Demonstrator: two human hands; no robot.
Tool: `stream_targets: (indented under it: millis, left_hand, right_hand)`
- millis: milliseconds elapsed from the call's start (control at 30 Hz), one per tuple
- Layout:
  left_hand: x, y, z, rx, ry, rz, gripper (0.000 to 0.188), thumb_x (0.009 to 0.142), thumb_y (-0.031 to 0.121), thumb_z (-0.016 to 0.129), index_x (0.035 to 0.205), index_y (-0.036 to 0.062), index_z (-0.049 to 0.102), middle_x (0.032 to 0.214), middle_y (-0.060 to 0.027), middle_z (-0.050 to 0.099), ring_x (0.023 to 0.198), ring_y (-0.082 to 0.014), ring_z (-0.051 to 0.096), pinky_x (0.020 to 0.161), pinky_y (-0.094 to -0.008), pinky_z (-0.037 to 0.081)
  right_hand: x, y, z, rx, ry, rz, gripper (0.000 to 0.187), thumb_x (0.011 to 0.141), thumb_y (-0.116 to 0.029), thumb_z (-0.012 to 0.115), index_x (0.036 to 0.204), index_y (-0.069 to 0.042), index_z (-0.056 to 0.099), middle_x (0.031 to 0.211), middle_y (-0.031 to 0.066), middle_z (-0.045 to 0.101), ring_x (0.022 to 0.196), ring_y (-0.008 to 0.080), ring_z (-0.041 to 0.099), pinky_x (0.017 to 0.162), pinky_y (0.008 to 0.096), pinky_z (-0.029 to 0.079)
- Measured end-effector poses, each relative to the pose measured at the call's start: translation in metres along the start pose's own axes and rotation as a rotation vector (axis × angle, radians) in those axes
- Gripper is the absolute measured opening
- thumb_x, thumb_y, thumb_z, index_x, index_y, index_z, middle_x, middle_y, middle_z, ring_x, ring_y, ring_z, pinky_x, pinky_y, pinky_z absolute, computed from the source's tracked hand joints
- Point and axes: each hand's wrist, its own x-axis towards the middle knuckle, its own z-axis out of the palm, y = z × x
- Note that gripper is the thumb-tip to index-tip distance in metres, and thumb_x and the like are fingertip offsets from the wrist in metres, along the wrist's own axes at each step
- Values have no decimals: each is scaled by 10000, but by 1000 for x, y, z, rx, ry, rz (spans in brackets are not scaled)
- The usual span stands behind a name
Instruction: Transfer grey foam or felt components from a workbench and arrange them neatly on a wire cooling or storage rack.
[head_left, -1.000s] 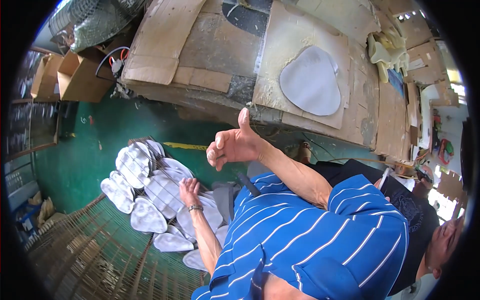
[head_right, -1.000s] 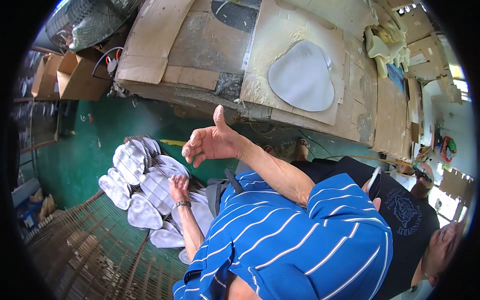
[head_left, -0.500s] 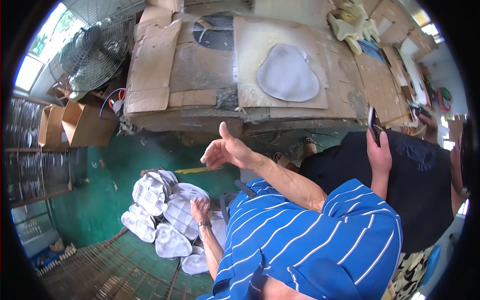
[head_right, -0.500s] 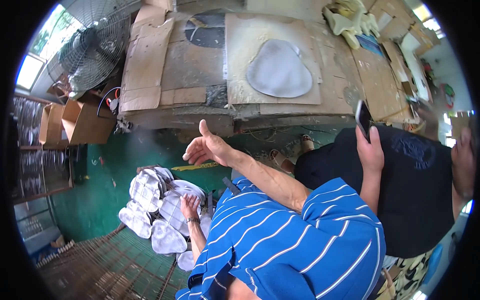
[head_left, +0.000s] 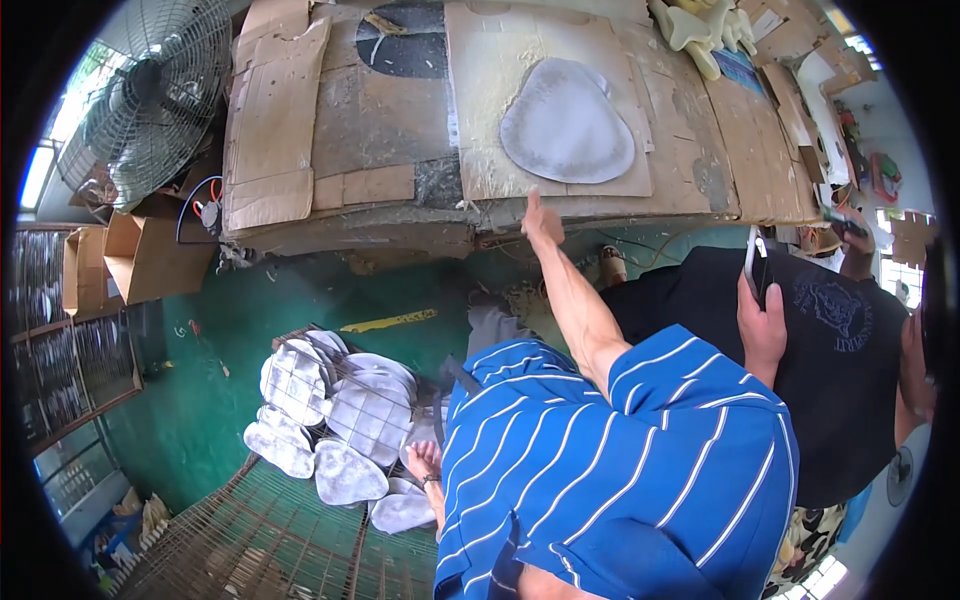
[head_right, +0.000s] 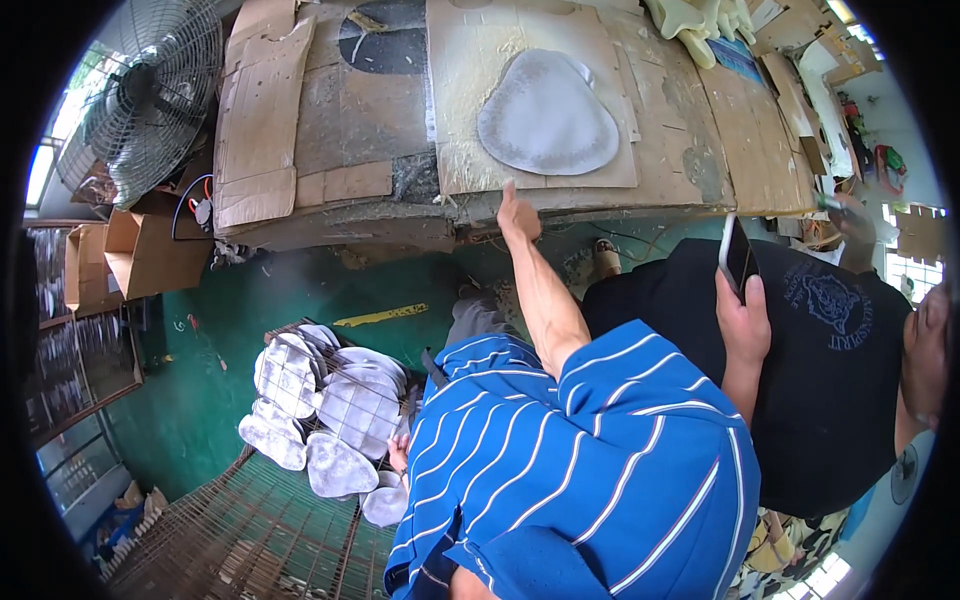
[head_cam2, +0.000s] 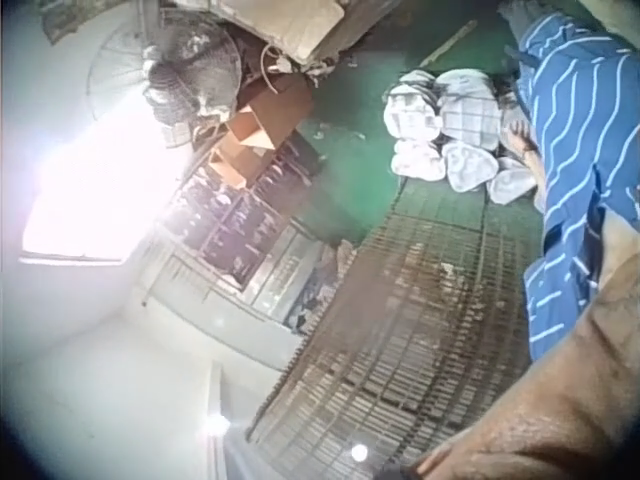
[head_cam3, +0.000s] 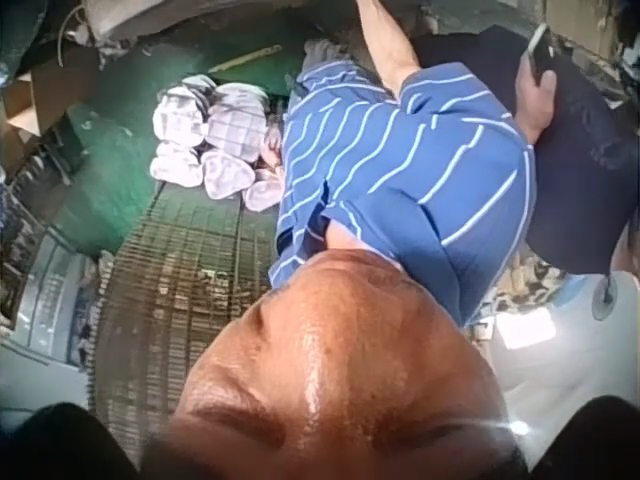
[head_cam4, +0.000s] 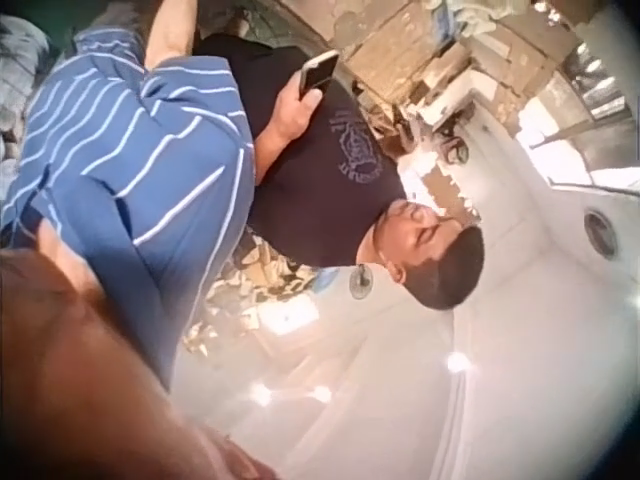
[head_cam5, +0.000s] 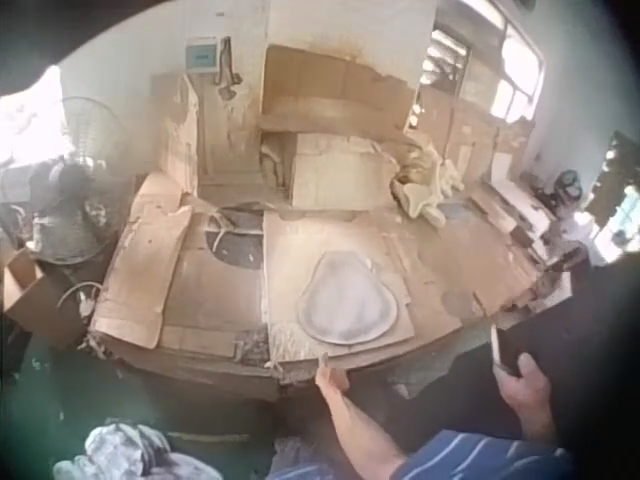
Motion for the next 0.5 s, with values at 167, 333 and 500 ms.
stream_targets:
  millis: [167,333,500]
  left_hand:
    - [21,-26,-18,218,-222,2,649,955,504,542,1373,16,449,1272,-169,586,1123,-347,606,901,-438,511]
    - [22,-10,-1,502,-261,85,626,958,482,544,1370,19,449,1273,-173,586,1113,-343,614,887,-445,517]
    - [7,37,42,433,-240,103,595,959,452,550,1365,29,446,1271,-181,586,1092,-337,627,860,-456,531]
  right_hand:
    - [29,-13,-12,-214,52,-86,816,971,-649,241,920,-6,741,937,244,704,934,397,684,765,496,528]
    - [20,-9,-9,-352,111,-168,770,989,-611,258,904,-22,746,921,226,709,908,386,691,737,488,531]
    - [-8,2,-20,-237,-131,-52,737,997,-572,291,790,-9,720,804,176,715,705,336,700,666,442,545]
